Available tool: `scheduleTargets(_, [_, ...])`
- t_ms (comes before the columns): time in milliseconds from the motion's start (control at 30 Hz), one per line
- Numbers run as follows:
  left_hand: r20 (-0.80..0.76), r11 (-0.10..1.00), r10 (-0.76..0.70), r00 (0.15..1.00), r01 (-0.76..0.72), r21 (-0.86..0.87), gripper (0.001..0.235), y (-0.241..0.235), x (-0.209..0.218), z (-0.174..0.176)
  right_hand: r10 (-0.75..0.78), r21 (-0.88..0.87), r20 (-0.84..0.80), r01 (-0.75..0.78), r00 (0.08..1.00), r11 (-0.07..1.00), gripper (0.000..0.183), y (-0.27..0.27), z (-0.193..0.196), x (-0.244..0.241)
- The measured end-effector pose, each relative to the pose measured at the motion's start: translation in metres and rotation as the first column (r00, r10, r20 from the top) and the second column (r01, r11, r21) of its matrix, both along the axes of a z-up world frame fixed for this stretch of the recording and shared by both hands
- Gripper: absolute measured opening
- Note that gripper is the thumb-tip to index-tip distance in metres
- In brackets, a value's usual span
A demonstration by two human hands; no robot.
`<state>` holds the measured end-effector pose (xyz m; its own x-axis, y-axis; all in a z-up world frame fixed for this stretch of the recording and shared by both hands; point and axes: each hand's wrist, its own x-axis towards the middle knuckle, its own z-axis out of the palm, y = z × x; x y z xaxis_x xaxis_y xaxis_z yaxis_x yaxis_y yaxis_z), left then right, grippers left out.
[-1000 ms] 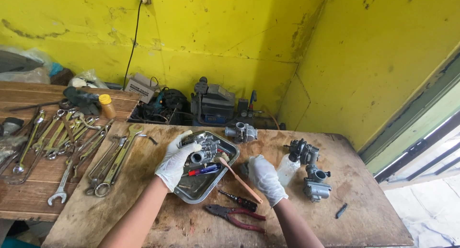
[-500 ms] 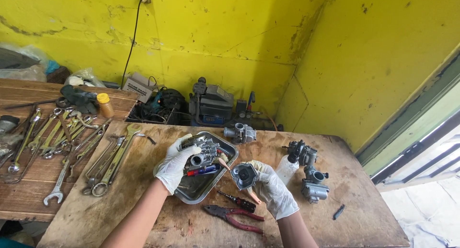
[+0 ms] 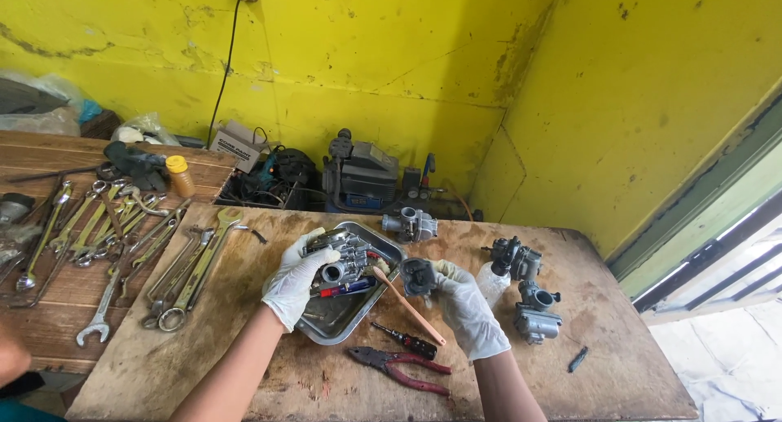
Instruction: Disassembling and inspecting a motorcycle carburetor using hand tools on a workbench
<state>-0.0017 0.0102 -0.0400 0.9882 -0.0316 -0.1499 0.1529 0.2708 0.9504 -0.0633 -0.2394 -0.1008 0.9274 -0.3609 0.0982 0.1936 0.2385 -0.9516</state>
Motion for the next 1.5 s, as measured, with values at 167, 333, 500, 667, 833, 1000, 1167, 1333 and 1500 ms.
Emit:
scheduleTargets(167, [0.007, 1.000, 0.019, 1.000, -0.019, -0.004, 0.075, 0.002, 0.017, -0.022, 0.092, 0.270, 0.039, -0.099, 0.995, 0.958, 0.020, 0.015, 0.007, -0.002])
scheduleTargets(333, [-0.009, 1.000, 0.017, 1.000, -0.017, 0.008, 0.075, 0.002, 0.009, -0.016, 0.124, 0.199, 0.062, -0.134, 0.990, 0.971, 0.011, 0.030, 0.040, -0.022])
scheduleTargets(500, [-0.020, 1.000, 0.012, 1.000, -0.012, 0.015, 0.075, 0.002, 0.009, -0.015, 0.006, 0.082, 0.029, -0.008, 1.000, 0.997, 0.013, 0.019, 0.022, -0.011])
scheduleTargets(667, [-0.055, 1.000, 0.026, 0.998, -0.025, 0.015, 0.073, 0.004, 0.011, -0.016, -0.311, -0.726, -0.175, 0.091, 0.934, 0.682, 0.027, -0.023, -0.041, 0.031])
scheduleTargets(833, [-0.050, 0.999, 0.033, 0.998, -0.033, 0.003, 0.071, 0.004, 0.025, -0.037, -0.477, -0.984, -0.174, -0.172, 0.862, 0.049, 0.017, -0.044, -0.117, 0.073])
scheduleTargets(1000, [-0.080, 0.998, 0.045, 0.996, -0.048, -0.033, 0.069, 0.006, 0.018, -0.020, -0.502, -0.976, 0.078, -0.036, 0.861, -0.213, 0.015, -0.018, -0.086, 0.046])
scheduleTargets(1167, [-0.094, 0.995, 0.072, 0.993, -0.079, -0.066, 0.066, 0.003, 0.006, 0.007, -0.296, -0.951, 0.300, 0.309, 0.907, -0.017, 0.014, 0.007, -0.060, 0.042])
scheduleTargets(1333, [-0.098, 0.981, 0.108, 0.989, -0.122, -0.151, 0.058, -0.002, 0.016, 0.007, -0.256, -0.965, -0.112, -0.044, 0.960, 0.258, 0.020, 0.028, -0.026, 0.060])
scheduleTargets(1500, [-0.112, 0.959, 0.144, 0.983, -0.167, -0.229, 0.040, -0.003, 0.042, -0.012, -0.094, -0.963, -0.032, -0.005, 0.995, 0.268, 0.022, 0.033, -0.030, 0.079])
